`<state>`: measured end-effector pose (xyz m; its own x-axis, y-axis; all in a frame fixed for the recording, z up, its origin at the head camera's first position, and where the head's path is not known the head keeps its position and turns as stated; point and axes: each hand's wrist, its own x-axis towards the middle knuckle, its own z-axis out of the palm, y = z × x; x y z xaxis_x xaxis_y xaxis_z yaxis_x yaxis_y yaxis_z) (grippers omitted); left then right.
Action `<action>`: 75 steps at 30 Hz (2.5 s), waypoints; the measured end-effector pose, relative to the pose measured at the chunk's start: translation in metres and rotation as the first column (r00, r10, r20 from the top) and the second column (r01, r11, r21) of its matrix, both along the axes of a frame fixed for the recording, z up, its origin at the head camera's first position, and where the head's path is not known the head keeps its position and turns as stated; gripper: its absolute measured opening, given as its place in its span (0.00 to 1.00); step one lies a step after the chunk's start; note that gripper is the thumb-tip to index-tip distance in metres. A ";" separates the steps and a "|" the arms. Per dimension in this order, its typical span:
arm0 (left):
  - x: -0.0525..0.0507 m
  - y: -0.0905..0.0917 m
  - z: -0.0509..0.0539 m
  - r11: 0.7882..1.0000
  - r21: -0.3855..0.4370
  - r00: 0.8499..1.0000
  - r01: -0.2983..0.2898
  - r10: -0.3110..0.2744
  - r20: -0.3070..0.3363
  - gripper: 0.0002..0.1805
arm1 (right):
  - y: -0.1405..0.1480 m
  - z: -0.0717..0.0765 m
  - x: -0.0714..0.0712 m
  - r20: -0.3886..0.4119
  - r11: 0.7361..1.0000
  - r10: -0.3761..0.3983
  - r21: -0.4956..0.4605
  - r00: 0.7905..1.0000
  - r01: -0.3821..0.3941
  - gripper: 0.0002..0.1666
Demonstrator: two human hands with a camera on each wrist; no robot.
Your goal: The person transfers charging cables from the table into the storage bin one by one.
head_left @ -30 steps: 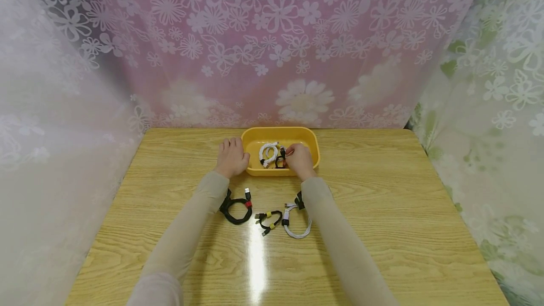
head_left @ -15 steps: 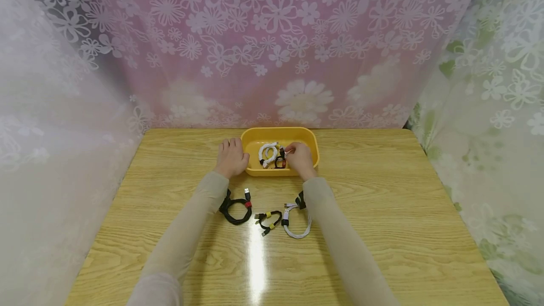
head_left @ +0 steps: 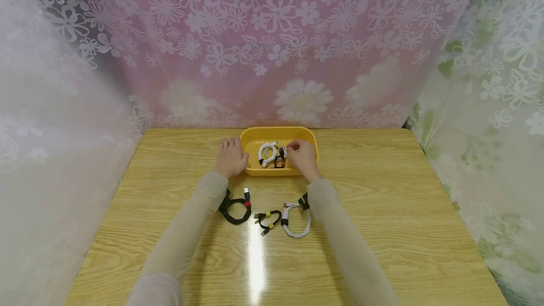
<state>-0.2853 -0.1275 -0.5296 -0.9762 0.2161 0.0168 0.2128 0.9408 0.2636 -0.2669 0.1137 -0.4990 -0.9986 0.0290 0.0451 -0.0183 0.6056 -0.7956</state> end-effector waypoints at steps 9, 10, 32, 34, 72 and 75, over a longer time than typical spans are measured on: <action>-0.001 0.000 -0.001 1.000 0.005 1.000 -0.001 0.001 0.007 0.18 | 0.005 0.003 0.008 -0.062 0.999 0.025 -0.034 0.998 -0.028 0.14; -0.001 0.000 -0.001 1.000 0.002 1.000 -0.002 0.002 0.006 0.18 | 0.005 0.004 0.009 -0.068 0.999 0.025 -0.039 0.997 -0.028 0.14; -0.002 0.000 -0.004 1.000 -0.002 1.000 0.000 0.000 0.001 0.16 | 0.008 0.022 0.046 -0.113 0.994 0.082 -0.068 0.990 -0.090 0.10; -0.002 -0.001 -0.004 1.000 -0.002 1.000 0.000 0.000 0.001 0.16 | 0.009 0.023 0.050 -0.112 0.991 0.096 -0.084 0.989 -0.105 0.10; -0.002 -0.002 -0.005 1.000 0.008 1.000 0.009 -0.009 0.002 0.15 | -0.004 -0.013 0.122 0.026 0.962 0.263 -0.077 0.964 -0.260 0.07; -0.001 -0.002 -0.004 1.000 0.011 1.000 0.008 -0.008 0.003 0.15 | -0.007 -0.017 0.128 0.038 0.959 0.276 -0.072 0.960 -0.273 0.06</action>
